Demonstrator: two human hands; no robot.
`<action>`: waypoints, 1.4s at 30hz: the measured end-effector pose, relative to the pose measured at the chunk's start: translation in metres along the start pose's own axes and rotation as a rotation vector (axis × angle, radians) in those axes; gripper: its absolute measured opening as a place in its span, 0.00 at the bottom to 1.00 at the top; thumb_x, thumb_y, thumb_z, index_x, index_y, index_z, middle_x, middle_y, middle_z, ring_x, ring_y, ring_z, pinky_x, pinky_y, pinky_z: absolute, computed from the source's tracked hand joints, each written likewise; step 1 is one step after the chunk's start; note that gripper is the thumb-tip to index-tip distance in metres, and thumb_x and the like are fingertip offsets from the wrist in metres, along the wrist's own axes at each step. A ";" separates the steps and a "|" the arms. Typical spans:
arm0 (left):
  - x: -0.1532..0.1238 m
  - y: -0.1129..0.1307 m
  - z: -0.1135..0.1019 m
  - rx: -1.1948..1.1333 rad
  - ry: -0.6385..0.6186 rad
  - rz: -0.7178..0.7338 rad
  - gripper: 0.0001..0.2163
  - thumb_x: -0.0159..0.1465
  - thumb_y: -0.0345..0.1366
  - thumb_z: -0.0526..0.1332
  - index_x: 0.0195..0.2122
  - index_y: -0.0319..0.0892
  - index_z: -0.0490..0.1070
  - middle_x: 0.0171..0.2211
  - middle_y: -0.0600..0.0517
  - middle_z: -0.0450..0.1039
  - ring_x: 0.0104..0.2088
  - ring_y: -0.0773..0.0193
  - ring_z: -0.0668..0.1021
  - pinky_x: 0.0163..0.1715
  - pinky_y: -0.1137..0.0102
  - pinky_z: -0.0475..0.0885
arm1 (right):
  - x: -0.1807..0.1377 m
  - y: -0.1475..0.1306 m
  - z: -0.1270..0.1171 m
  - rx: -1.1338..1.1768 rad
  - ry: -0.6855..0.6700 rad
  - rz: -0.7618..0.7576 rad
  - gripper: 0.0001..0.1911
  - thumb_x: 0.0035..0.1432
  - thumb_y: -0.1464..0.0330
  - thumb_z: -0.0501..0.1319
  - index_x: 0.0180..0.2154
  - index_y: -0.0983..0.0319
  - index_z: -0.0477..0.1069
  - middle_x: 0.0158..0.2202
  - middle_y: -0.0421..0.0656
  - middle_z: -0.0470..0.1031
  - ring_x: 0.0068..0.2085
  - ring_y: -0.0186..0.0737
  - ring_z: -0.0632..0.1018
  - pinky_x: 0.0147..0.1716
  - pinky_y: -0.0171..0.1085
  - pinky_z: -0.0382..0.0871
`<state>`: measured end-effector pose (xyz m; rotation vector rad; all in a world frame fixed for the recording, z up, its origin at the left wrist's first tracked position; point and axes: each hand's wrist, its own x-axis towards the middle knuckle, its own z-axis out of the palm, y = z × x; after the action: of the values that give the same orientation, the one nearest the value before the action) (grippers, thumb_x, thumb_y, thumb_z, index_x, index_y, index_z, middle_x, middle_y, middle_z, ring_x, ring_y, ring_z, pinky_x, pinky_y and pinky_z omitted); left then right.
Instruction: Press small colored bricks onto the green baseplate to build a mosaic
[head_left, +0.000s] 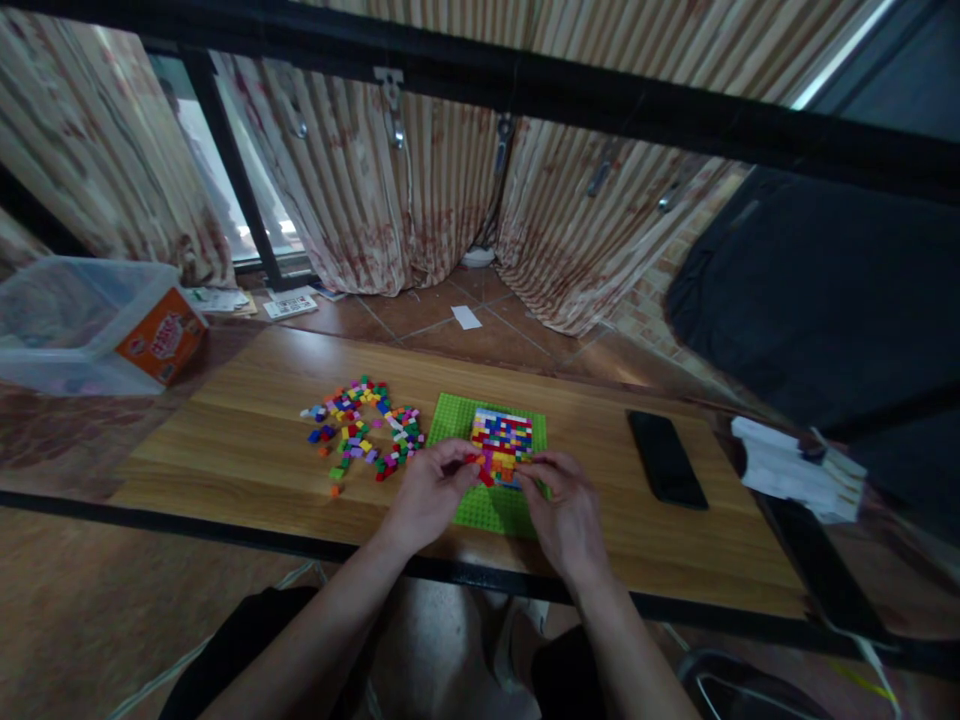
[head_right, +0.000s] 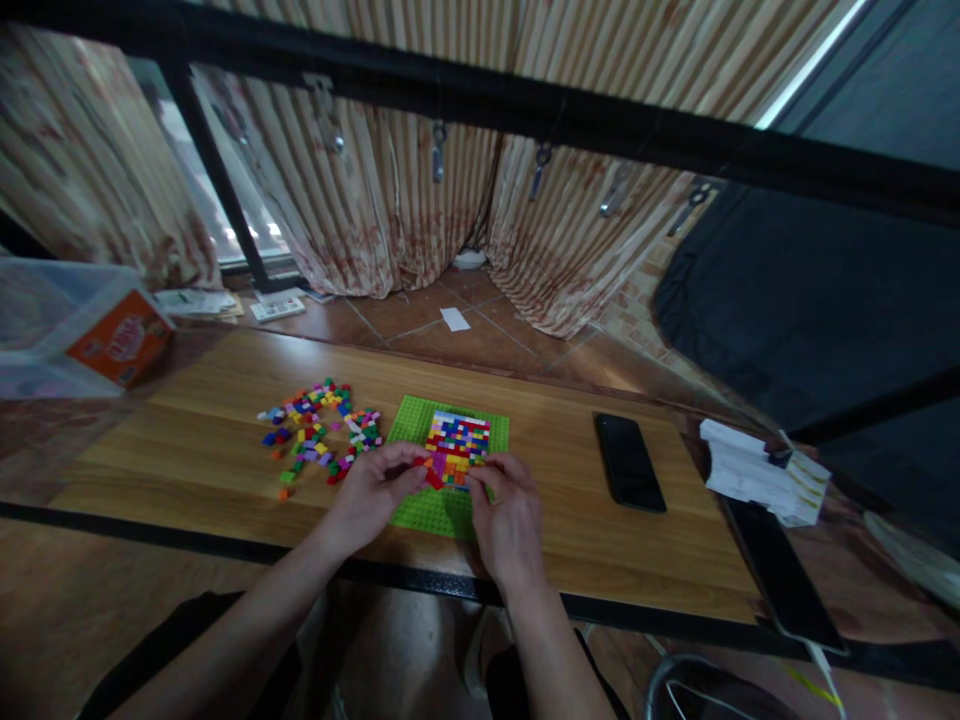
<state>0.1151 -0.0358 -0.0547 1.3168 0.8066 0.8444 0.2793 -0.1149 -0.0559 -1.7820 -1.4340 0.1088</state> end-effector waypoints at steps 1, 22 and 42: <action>0.000 0.000 0.000 0.005 -0.014 0.000 0.06 0.59 0.35 0.64 0.36 0.40 0.75 0.31 0.51 0.78 0.31 0.64 0.78 0.34 0.70 0.73 | 0.000 -0.003 -0.001 0.034 0.005 0.003 0.11 0.62 0.64 0.60 0.35 0.58 0.80 0.41 0.46 0.78 0.44 0.44 0.78 0.46 0.44 0.72; -0.003 0.007 0.010 -0.056 0.087 0.007 0.04 0.57 0.34 0.65 0.32 0.40 0.73 0.27 0.54 0.76 0.28 0.67 0.77 0.32 0.71 0.73 | 0.009 -0.020 -0.001 0.186 0.156 0.004 0.09 0.62 0.63 0.62 0.34 0.57 0.80 0.37 0.43 0.78 0.42 0.43 0.77 0.45 0.43 0.71; 0.009 -0.008 0.005 0.816 0.234 0.461 0.05 0.60 0.32 0.66 0.36 0.48 0.81 0.38 0.50 0.78 0.40 0.59 0.77 0.48 0.59 0.69 | 0.015 -0.007 -0.009 0.439 0.253 0.252 0.10 0.57 0.61 0.65 0.31 0.60 0.80 0.32 0.43 0.77 0.36 0.41 0.77 0.35 0.39 0.71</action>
<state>0.1240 -0.0309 -0.0621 2.2096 1.1133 1.0949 0.2839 -0.1068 -0.0398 -1.5377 -0.9180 0.2950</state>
